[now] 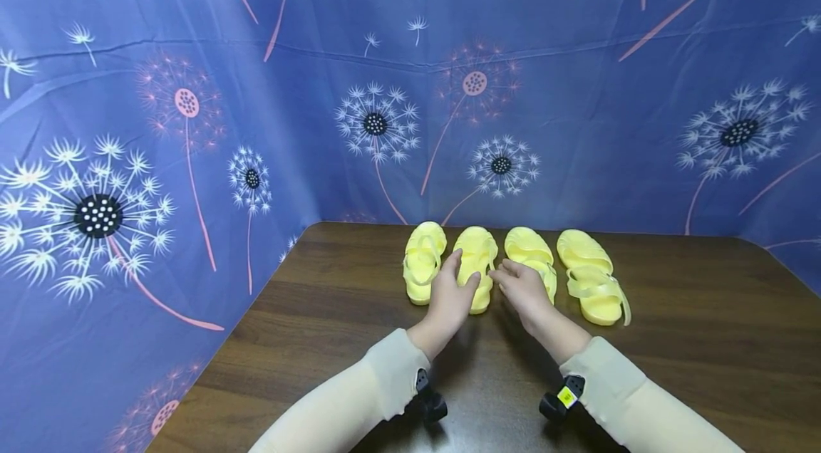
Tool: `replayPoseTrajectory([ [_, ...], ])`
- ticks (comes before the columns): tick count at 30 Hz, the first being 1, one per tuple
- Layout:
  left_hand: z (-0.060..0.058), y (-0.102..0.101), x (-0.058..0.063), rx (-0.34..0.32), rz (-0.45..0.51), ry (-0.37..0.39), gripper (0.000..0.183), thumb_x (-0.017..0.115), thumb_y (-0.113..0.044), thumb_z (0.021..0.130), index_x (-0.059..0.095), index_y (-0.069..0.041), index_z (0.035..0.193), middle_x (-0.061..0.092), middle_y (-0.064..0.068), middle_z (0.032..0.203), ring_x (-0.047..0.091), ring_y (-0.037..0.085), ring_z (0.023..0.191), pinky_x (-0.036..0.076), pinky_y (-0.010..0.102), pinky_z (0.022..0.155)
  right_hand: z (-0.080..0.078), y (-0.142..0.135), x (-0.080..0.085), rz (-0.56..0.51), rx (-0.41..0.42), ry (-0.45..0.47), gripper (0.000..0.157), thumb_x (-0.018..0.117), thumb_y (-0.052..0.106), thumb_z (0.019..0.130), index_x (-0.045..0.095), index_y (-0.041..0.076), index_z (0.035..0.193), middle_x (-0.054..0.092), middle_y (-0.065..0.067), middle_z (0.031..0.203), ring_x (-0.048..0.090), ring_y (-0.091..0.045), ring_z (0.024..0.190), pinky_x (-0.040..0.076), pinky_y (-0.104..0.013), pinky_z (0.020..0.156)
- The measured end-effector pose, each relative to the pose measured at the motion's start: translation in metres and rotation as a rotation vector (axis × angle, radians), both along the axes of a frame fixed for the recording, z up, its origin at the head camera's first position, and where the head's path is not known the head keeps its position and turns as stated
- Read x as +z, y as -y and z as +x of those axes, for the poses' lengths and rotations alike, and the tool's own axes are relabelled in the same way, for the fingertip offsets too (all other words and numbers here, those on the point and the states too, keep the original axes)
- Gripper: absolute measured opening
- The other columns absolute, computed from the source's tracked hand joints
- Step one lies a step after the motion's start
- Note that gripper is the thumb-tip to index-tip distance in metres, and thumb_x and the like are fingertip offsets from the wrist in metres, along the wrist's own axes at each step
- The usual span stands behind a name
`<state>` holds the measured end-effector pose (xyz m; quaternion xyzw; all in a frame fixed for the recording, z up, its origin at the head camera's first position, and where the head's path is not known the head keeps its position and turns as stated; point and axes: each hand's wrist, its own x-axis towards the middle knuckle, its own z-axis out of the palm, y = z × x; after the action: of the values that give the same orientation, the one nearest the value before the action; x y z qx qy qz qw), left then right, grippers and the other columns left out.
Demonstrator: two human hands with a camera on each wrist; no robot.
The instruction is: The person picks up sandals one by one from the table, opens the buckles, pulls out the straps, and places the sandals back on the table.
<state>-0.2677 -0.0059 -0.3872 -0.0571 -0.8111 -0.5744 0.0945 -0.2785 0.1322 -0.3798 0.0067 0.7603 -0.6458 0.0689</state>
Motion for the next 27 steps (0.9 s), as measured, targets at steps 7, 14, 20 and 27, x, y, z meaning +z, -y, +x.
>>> replayPoseTrajectory([
  [7, 0.003, -0.014, 0.013, -0.077, 0.03, 0.028, 0.054, 0.062, -0.015, 0.095, 0.043, -0.001, 0.143, 0.046, 0.016, 0.147, 0.043, 0.028, 0.137, 0.038, 0.039, 0.111, -0.001, -0.009, 0.012, 0.011, -0.033, -0.039, 0.063, 0.049, 0.016, 0.099, 0.02, -0.011, 0.149, 0.025, -0.027, 0.155, 0.025, -0.037, 0.144, 0.027, -0.047, 0.117],
  [14, 0.003, -0.025, 0.012, -0.107, 0.032, 0.051, 0.053, 0.063, -0.015, 0.094, 0.044, 0.001, 0.141, 0.048, 0.017, 0.145, 0.045, 0.03, 0.135, 0.039, 0.039, 0.111, -0.001, -0.021, 0.014, 0.022, -0.077, -0.064, 0.061, 0.049, 0.018, 0.1, 0.024, -0.006, 0.149, 0.028, -0.022, 0.156, 0.029, -0.033, 0.144, 0.029, -0.043, 0.117],
  [20, 0.0, -0.033, 0.01, -0.163, 0.06, 0.08, 0.055, 0.062, -0.016, 0.095, 0.042, 0.0, 0.143, 0.046, 0.017, 0.147, 0.043, 0.03, 0.136, 0.039, 0.038, 0.111, -0.003, -0.035, 0.014, -0.07, -0.117, -0.077, 0.059, 0.047, 0.016, 0.101, 0.023, -0.002, 0.151, 0.028, -0.019, 0.156, 0.031, -0.028, 0.143, 0.029, -0.038, 0.117],
  [27, 0.0, -0.042, 0.01, -0.171, 0.03, 0.107, 0.055, 0.064, -0.017, 0.094, 0.043, 0.0, 0.143, 0.048, 0.014, 0.146, 0.045, 0.029, 0.135, 0.041, 0.037, 0.11, -0.001, -0.049, 0.016, -0.1, -0.187, -0.093, 0.058, 0.046, 0.019, 0.102, 0.024, 0.002, 0.152, 0.03, -0.015, 0.156, 0.031, -0.025, 0.144, 0.027, -0.038, 0.118],
])
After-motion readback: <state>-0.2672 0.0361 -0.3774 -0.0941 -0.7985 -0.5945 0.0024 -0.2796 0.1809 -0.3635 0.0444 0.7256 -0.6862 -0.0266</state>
